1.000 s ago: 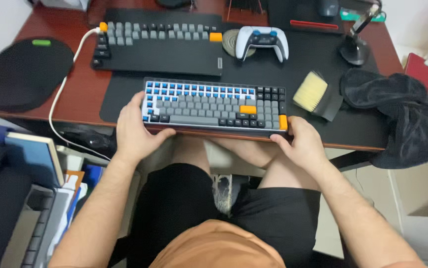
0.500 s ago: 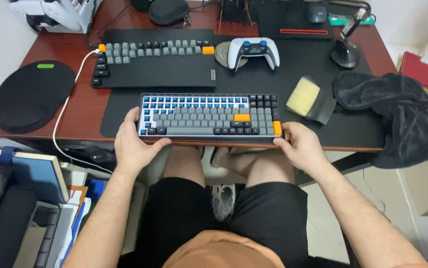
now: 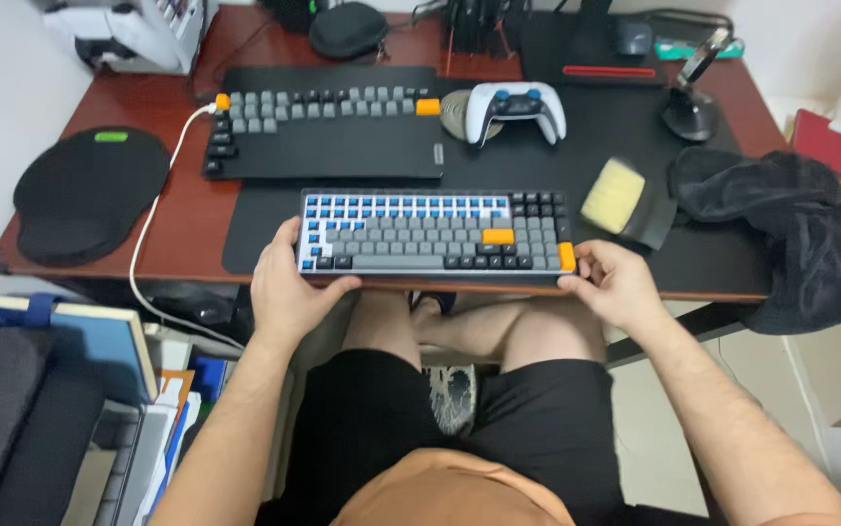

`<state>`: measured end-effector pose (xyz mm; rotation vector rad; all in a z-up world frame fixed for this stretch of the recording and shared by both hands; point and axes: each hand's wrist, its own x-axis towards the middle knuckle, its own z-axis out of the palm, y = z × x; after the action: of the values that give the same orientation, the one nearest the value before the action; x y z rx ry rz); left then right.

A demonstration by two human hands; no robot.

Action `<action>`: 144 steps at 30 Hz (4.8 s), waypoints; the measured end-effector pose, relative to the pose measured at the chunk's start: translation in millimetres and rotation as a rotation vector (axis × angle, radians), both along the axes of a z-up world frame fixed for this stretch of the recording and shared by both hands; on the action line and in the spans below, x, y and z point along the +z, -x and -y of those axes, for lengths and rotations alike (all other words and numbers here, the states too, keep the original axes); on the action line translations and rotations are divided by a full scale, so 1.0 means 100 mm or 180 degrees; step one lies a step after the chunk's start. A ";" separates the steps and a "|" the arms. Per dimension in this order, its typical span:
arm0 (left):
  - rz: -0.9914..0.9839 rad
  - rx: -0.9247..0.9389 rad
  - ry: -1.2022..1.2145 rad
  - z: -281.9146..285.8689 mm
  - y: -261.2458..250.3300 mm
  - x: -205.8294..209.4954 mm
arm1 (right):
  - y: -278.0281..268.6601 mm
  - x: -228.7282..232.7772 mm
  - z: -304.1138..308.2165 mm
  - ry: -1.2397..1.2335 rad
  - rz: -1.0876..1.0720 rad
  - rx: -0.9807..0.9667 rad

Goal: The person assembles a mechanical keyboard by placing keycaps onto the switches. They pick up keycaps from a tray and press them into place on the keyboard, working systematically across the layout.

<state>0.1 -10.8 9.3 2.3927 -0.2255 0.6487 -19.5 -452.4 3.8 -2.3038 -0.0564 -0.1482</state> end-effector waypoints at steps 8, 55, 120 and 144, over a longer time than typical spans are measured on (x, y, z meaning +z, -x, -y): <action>-0.0062 -0.0016 0.0156 -0.01 0.06 0.01 | 0.12 0.05 -0.11 0.0687 0.0689 0.0262; -0.0260 -0.0135 0.0213 -0.12 0.09 0.02 | -0.06 0.49 -0.32 0.1251 -0.0366 0.0100; -0.2546 -0.2232 0.4921 0.42 -0.05 1.22 | -1.15 0.71 -0.61 0.1029 -0.0039 0.0254; -0.0132 -0.0313 -0.0479 0.41 -0.42 0.38 | -0.81 0.67 -2.24 0.0893 0.1419 0.1514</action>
<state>42.3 -51.7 47.2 2.5178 -0.3840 0.5536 61.4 -228.4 70.6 -2.4160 -0.8920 -0.4246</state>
